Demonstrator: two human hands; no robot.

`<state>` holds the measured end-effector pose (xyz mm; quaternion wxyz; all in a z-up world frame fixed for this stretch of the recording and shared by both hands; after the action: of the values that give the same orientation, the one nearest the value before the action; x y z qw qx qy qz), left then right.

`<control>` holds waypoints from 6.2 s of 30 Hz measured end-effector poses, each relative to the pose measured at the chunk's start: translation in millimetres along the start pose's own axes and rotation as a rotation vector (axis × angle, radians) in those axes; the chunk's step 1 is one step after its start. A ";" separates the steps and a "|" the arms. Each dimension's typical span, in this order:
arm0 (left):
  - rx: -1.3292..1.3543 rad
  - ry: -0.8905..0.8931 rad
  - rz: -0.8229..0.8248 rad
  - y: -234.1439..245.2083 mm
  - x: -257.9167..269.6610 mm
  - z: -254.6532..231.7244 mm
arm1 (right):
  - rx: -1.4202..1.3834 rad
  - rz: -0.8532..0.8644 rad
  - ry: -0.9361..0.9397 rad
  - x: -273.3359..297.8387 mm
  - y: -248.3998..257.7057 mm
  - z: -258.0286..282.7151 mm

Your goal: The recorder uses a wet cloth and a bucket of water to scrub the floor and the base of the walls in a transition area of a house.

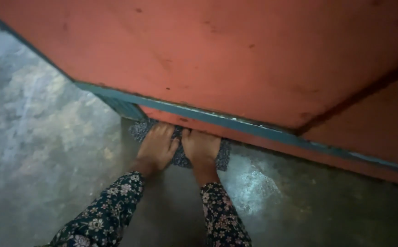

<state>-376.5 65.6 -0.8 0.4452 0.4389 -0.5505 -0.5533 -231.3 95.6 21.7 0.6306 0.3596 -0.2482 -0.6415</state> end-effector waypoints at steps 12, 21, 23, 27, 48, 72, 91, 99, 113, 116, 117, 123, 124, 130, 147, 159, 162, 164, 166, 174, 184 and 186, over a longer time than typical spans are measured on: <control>0.021 0.404 -0.006 21.1 184.1 29.6 | -0.018 0.393 0.171 114.6 -34.0 89.5; -0.166 0.383 0.032 11.1 167.6 -18.1 | -0.138 0.311 0.030 130.0 1.3 57.3; -0.168 0.330 0.041 0.5 153.4 -46.1 | -0.067 0.287 -0.058 135.4 18.6 25.3; -0.154 0.089 -0.087 -7.2 123.4 -132.2 | 0.135 0.253 -0.384 156.8 72.8 -48.2; 0.182 -0.602 0.215 41.2 230.2 -256.0 | 0.393 0.024 -1.019 396.5 120.9 -97.3; -0.023 -0.201 0.246 3.5 90.2 -382.4 | 0.166 -0.069 -0.786 274.0 202.6 -229.8; 0.083 -0.586 0.466 -7.1 250.3 -343.7 | 0.214 0.109 -0.925 427.1 158.8 -154.9; -0.079 0.193 0.321 11.1 104.3 -353.9 | 0.066 0.195 -0.378 230.9 197.2 -202.9; 0.133 -0.651 0.302 -32.3 42.4 -566.5 | 0.004 -0.364 -0.924 258.0 269.2 -444.2; 0.249 -0.686 0.332 -20.9 13.0 -605.6 | -0.085 -0.378 -0.919 214.8 329.2 -440.1; 0.337 -0.649 0.347 -20.2 1.9 -617.5 | -0.149 -0.344 -0.941 198.0 351.1 -433.0; 1.040 -0.238 -0.086 -23.9 -25.5 -659.3 | -0.117 -0.375 -0.891 162.9 352.1 -481.5; 1.042 -0.231 -0.084 -31.5 -28.2 -662.2 | -0.108 -0.371 -0.881 160.8 343.7 -494.5; 1.149 -0.130 -0.018 -17.8 -34.2 -664.4 | -0.063 -0.353 -0.823 173.2 297.6 -559.1; 0.661 -0.521 0.002 -13.8 25.8 -615.6 | 0.068 -0.391 -0.625 204.9 320.9 -498.0; 0.562 -0.636 0.137 -69.6 143.6 -505.0 | 0.219 -0.344 -1.279 326.0 268.0 -332.9; 0.369 -0.698 0.202 -100.5 168.0 -456.0 | 0.201 -0.286 -1.314 336.4 255.9 -250.1; 0.350 -0.590 0.276 -83.9 181.4 -403.9 | 0.187 -0.257 -1.275 336.3 234.0 -199.0; 0.334 -0.477 0.348 -96.1 198.8 -350.3 | 0.178 -0.224 -1.234 334.2 212.7 -152.4; 0.234 -0.125 -0.012 -44.8 230.7 -247.5 | -0.070 0.033 -0.886 296.4 163.8 -89.6; -0.120 -0.087 0.240 4.7 196.0 -311.2 | -0.016 -0.149 -0.760 298.0 182.5 -145.0; -0.089 -0.210 0.429 17.9 191.2 -341.6 | 0.102 -0.245 -0.889 313.9 199.5 -166.6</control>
<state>-84.8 -195.6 15.0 0.5118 0.2317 -0.6495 -0.5123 40.3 -208.1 26.1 0.3642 0.1070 -0.4812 -0.7902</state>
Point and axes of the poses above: each hand's wrist, its own x-axis away from the middle knuckle, its own y-axis out of the back of the hand, z = x × y, the point moved 5 cm from there along -x, towards the middle knuckle, and after that the axes turned 14 degrees about -x, right-handed, at the moved point
